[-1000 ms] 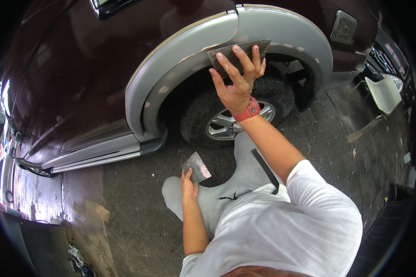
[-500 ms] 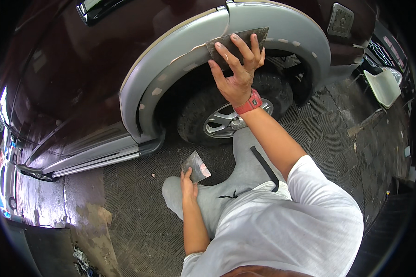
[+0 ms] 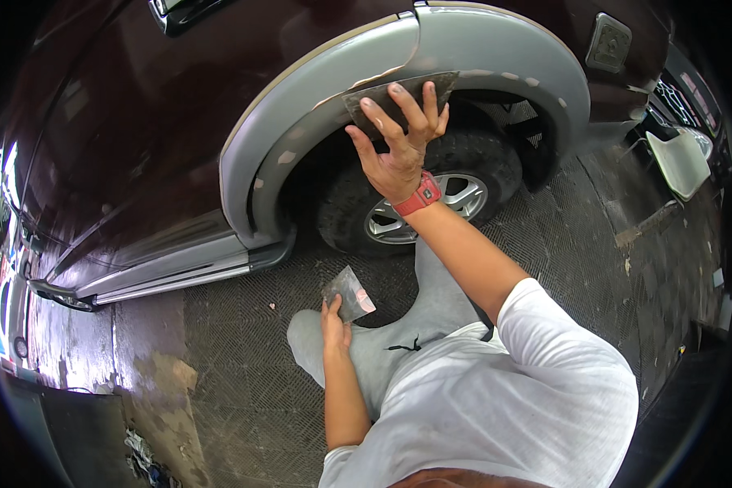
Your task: The person sands the front and rear wheel arches of a maroon SUV using sandpaper sheets. They move around the vehicle, sanding different sections of the plastic bumper trim and occasionally touching the surface with a finger.
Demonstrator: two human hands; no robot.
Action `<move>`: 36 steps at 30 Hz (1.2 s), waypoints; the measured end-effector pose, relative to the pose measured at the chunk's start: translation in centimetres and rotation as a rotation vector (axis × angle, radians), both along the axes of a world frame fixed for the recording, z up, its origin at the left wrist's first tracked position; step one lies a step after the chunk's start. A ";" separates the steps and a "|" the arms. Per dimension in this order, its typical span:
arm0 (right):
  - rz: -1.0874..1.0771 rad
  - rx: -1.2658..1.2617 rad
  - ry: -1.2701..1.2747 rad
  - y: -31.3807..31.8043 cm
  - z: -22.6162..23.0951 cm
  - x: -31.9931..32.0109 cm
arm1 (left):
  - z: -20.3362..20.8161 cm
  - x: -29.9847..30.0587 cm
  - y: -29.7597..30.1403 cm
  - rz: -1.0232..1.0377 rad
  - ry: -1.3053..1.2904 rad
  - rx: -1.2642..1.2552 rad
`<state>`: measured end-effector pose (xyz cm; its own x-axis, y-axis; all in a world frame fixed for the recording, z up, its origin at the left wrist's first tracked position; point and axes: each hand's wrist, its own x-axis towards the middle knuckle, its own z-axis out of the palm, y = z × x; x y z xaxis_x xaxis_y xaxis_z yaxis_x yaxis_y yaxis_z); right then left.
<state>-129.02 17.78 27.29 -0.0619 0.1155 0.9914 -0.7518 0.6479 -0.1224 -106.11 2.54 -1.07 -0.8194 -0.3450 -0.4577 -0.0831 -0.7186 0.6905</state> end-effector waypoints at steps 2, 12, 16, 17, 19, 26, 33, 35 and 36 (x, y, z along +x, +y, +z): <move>0.003 -0.039 0.005 -0.4 0.1 0.2 | 0.5 0.1 0.3 0.015 -0.016 -0.012; 0.010 -0.014 0.025 -2.3 -0.4 -0.1 | 0.9 0.3 0.4 -0.003 -0.020 -0.038; 0.012 -0.054 -0.003 -4.1 -0.5 -0.2 | 0.1 0.3 0.0 -0.001 -0.015 -0.032; 0.016 -0.036 0.004 -4.1 -1.0 -0.4 | 0.1 0.1 0.2 0.005 -0.023 -0.030; 0.020 0.007 -0.049 -3.6 -1.8 0.4 | 0.1 0.0 0.2 0.000 -0.020 -0.027; 0.130 0.329 -0.040 4.6 0.4 7.2 | 0.6 0.2 0.5 0.016 -0.047 -0.026; 0.012 0.768 -0.178 11.5 6.6 7.5 | -0.8 -0.4 -0.4 -0.058 0.013 -0.099; 0.002 0.819 -0.160 12.4 7.3 7.2 | -0.7 -0.7 0.0 -0.068 0.002 -0.094; -0.001 0.845 -0.151 12.6 7.7 7.0 | -0.6 -0.9 0.1 -0.072 -0.003 -0.092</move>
<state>-121.99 30.41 34.95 -0.2000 -0.6582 0.7258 -0.7659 0.5670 0.3032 -107.01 2.67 -1.72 -0.8421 -0.3261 -0.4295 -0.1345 -0.6443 0.7528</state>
